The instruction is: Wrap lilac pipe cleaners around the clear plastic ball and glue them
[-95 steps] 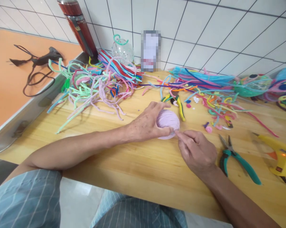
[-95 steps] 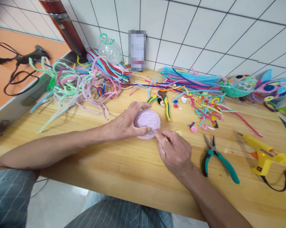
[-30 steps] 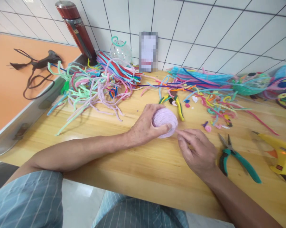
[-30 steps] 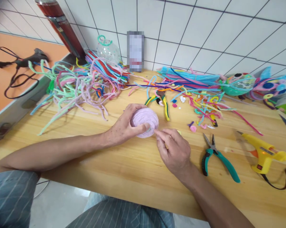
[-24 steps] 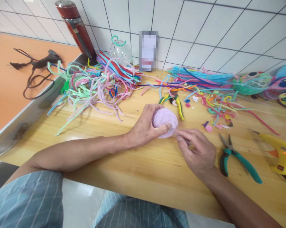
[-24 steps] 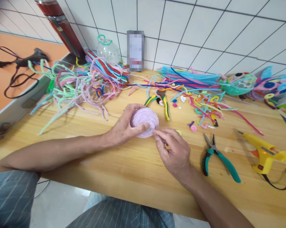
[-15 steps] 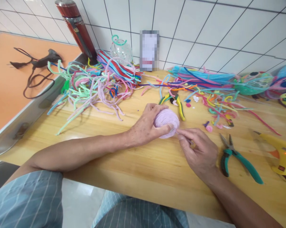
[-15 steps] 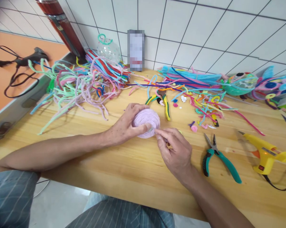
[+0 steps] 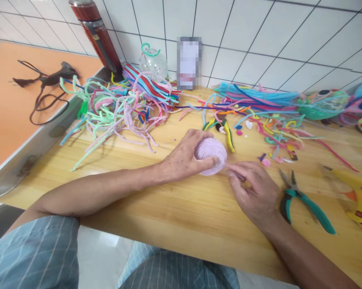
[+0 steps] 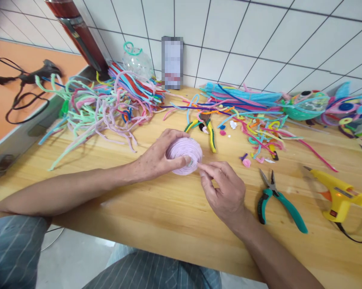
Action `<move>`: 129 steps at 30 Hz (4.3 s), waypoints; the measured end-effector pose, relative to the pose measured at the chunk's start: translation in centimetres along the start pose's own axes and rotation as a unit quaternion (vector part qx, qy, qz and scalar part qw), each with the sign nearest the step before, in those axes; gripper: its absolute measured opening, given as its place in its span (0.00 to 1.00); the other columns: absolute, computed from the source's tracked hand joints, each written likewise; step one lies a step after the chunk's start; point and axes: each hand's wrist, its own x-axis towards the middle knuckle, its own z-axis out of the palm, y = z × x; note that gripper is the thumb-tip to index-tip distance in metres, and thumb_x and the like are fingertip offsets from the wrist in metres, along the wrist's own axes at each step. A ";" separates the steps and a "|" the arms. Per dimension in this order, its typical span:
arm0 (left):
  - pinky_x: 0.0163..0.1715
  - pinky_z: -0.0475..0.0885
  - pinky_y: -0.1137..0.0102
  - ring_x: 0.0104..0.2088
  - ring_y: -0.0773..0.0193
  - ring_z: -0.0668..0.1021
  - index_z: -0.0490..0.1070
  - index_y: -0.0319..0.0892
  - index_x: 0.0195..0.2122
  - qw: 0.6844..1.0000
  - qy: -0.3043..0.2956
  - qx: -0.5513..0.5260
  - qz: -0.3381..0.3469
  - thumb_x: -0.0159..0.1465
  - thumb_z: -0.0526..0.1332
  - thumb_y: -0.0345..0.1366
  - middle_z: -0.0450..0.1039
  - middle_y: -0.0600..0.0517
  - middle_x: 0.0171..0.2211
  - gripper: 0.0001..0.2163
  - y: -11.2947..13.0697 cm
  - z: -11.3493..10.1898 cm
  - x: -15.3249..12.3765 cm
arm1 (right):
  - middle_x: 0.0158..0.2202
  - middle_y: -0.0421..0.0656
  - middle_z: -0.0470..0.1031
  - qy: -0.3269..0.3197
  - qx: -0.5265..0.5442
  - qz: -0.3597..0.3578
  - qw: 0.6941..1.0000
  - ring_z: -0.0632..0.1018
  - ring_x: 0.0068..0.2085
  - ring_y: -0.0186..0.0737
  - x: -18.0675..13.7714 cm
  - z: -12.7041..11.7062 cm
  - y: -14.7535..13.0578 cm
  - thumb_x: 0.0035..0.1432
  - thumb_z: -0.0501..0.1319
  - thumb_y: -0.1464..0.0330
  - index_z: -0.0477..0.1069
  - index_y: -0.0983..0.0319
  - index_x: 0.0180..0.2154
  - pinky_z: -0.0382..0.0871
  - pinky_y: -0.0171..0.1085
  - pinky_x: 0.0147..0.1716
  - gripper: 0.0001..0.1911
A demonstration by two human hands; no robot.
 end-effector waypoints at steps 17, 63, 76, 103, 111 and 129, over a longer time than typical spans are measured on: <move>0.63 0.72 0.51 0.60 0.48 0.74 0.62 0.44 0.59 0.995 0.041 -0.065 -0.056 0.62 0.69 0.47 0.69 0.41 0.59 0.28 0.0 1.0 -0.7 | 0.35 0.39 0.83 -0.014 0.003 0.013 1.000 0.79 0.28 0.31 0.2 -0.2 -1.0 0.63 0.67 0.79 0.79 0.56 0.48 0.73 0.33 0.28 0.16; 0.66 0.70 0.49 0.63 0.47 0.72 0.63 0.43 0.62 1.000 -0.010 -0.024 -0.007 0.61 0.71 0.47 0.70 0.40 0.61 0.31 -0.1 0.5 -0.4 | 0.34 0.39 0.82 -0.018 0.036 0.042 0.998 0.77 0.27 0.30 0.4 -0.4 -1.7 0.65 0.65 0.78 0.80 0.56 0.47 0.72 0.33 0.28 0.14; 0.67 0.71 0.50 0.63 0.47 0.71 0.64 0.44 0.62 1.000 -0.018 -0.013 -0.001 0.61 0.70 0.49 0.70 0.42 0.59 0.31 0.0 0.4 -0.5 | 0.35 0.39 0.83 -0.009 0.033 0.046 0.998 0.80 0.28 0.32 0.4 -0.3 -1.8 0.64 0.65 0.77 0.81 0.54 0.47 0.74 0.34 0.30 0.14; 0.69 0.67 0.48 0.66 0.46 0.71 0.62 0.44 0.65 0.999 -0.038 -0.032 0.004 0.63 0.70 0.49 0.69 0.39 0.63 0.33 0.1 0.4 -0.4 | 0.31 0.38 0.82 -0.015 0.045 0.065 0.997 0.78 0.26 0.32 0.5 -0.3 -2.1 0.65 0.65 0.75 0.78 0.55 0.42 0.75 0.34 0.27 0.09; 0.64 0.70 0.49 0.61 0.47 0.73 0.66 0.46 0.61 0.999 -0.042 -0.018 0.008 0.63 0.69 0.51 0.71 0.42 0.58 0.28 0.1 0.3 -0.5 | 0.33 0.38 0.83 -0.012 0.056 0.071 0.996 0.78 0.26 0.32 0.4 -0.3 -2.0 0.64 0.66 0.76 0.79 0.55 0.43 0.74 0.34 0.28 0.10; 0.64 0.72 0.51 0.59 0.49 0.73 0.63 0.46 0.58 0.995 0.031 -0.066 -0.064 0.61 0.71 0.49 0.69 0.44 0.57 0.29 0.1 1.3 -1.0 | 0.33 0.37 0.83 -0.023 0.016 0.040 0.999 0.79 0.26 0.34 0.1 -0.1 -1.7 0.64 0.66 0.76 0.79 0.53 0.46 0.75 0.35 0.27 0.13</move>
